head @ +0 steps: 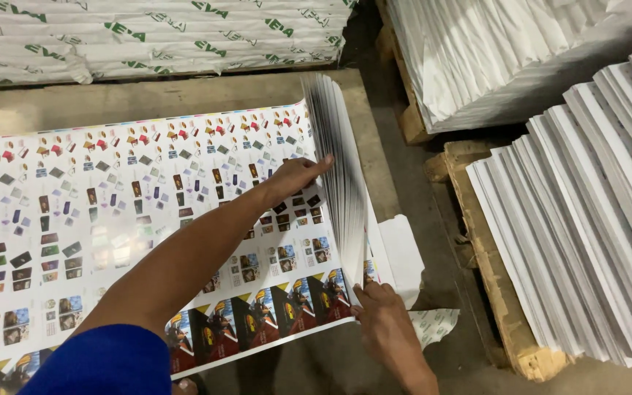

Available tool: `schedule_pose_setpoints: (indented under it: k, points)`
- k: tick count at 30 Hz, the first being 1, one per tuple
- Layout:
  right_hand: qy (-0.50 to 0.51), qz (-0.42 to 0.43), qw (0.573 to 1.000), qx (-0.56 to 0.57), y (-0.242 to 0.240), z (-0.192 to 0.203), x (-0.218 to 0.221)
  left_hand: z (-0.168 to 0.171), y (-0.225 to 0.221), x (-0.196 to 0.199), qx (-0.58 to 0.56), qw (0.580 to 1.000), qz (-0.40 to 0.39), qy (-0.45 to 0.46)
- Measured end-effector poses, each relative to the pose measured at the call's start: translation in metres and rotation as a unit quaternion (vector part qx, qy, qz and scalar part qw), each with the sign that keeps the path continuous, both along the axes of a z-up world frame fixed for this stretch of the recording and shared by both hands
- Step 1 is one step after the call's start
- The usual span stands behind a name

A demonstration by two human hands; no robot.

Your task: Inspecting and counting a stack of printed proof sheets on a pallet in a print shop.

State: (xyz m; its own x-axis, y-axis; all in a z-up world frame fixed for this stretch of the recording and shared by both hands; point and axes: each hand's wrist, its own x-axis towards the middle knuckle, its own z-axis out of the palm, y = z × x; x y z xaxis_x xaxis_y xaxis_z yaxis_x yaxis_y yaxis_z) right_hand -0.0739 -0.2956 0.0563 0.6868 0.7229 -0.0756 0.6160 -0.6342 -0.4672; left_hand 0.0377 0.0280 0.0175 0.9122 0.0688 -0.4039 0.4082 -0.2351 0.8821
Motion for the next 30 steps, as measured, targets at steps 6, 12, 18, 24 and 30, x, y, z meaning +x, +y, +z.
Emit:
schedule_pose_setpoints:
  k: [6, 12, 18, 24, 30]
  points:
    - [-0.016, 0.013, 0.999, 0.028, 0.000, 0.006, -0.003, 0.001, -0.003, -0.001, -0.001, 1.000, -0.022, 0.000]
    - [0.019, -0.029, 0.999, -0.024, 0.008, 0.012, -0.004, -0.034, -0.003, 0.014, -0.016, 0.998, -0.022, -0.055]
    - [0.015, -0.019, 1.000, -0.013, 0.005, 0.013, -0.005, -0.007, -0.004, 0.005, 0.012, 1.000, -0.026, 0.001]
    - [0.002, -0.014, 1.000, -0.015, 0.004, 0.009, -0.005, 0.000, -0.004, 0.002, 0.033, 0.999, -0.037, -0.004]
    - [0.027, -0.031, 0.999, -0.008, 0.008, 0.018, -0.006, 0.006, -0.005, 0.000, 0.029, 0.999, -0.038, 0.001]
